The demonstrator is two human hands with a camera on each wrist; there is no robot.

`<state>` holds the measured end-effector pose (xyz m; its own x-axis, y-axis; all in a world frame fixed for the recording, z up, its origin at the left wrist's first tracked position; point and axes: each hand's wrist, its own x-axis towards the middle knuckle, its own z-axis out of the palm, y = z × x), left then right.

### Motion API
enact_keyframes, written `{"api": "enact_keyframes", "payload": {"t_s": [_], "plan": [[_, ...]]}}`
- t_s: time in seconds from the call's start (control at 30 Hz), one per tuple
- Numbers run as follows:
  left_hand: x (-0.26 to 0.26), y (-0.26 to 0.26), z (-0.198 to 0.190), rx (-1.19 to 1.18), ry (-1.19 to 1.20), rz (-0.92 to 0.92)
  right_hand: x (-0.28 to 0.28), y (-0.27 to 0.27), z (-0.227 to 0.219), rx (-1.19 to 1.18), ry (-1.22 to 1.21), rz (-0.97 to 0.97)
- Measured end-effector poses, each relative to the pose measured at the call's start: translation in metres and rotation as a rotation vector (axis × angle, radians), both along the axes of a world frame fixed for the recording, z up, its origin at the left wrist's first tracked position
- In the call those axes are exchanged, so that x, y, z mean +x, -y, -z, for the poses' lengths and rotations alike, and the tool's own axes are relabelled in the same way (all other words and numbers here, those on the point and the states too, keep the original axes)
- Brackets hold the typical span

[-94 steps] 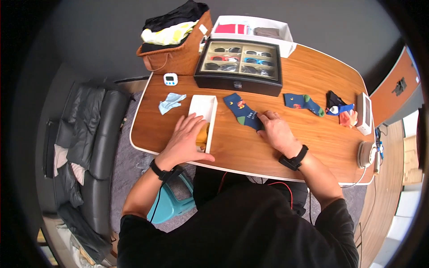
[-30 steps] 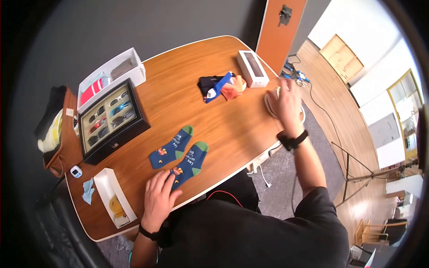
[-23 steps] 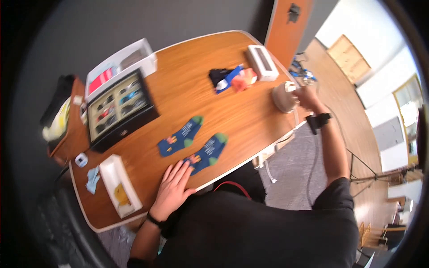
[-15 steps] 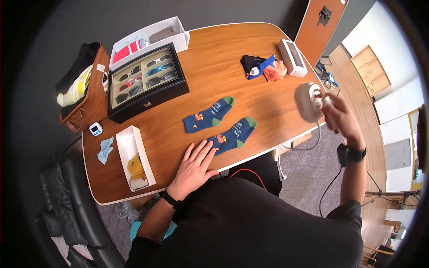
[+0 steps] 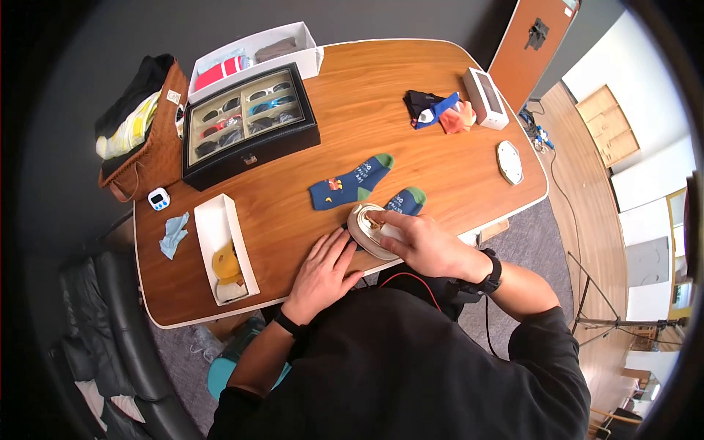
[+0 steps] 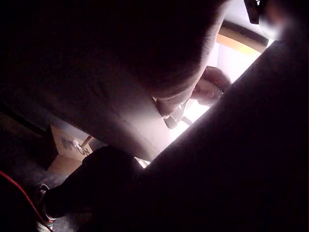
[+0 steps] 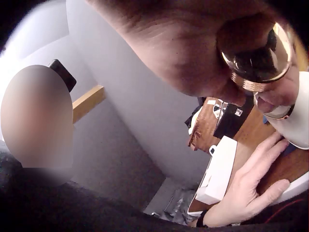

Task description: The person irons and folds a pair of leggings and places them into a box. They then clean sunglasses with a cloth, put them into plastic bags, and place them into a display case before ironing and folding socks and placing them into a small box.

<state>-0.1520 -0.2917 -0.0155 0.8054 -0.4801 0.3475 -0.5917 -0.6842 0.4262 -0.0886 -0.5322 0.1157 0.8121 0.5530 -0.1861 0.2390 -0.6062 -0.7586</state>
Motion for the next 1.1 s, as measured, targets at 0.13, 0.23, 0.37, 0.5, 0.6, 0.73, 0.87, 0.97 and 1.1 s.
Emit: {"api": "enact_keyframes", "payload": {"t_s": [0.13,0.23,0.37,0.5,0.6,0.73,0.87,0.97,1.1], "plan": [[0.003,0.0,-0.003,0.004,0.011,0.01,0.009,0.008,0.014,0.021,0.025,-0.006],[0.002,-0.001,-0.001,-0.008,-0.009,0.011,0.013,0.011,0.006,0.035,0.145,0.033],[0.003,0.001,0.0,-0.026,0.001,0.003,0.018,0.02,-0.009,-0.128,0.024,0.097],[0.002,0.0,0.0,-0.015,0.006,0.004,0.014,0.034,0.002,-0.071,0.088,0.09],[0.002,0.0,0.0,0.017,0.014,-0.006,0.018,0.044,0.004,-0.075,0.08,0.122],[0.002,0.0,0.0,0.02,0.017,-0.006,0.018,0.048,-0.002,-0.113,0.091,0.144],[0.002,0.0,0.0,0.015,0.017,-0.004,0.026,0.061,0.006,-0.143,0.146,0.194],[0.001,-0.001,0.0,0.014,0.013,-0.005,0.026,0.062,-0.009,-0.187,-0.015,0.228],[0.001,-0.002,0.001,0.005,0.012,-0.005,0.028,0.083,0.014,-0.119,0.242,0.191]]}}
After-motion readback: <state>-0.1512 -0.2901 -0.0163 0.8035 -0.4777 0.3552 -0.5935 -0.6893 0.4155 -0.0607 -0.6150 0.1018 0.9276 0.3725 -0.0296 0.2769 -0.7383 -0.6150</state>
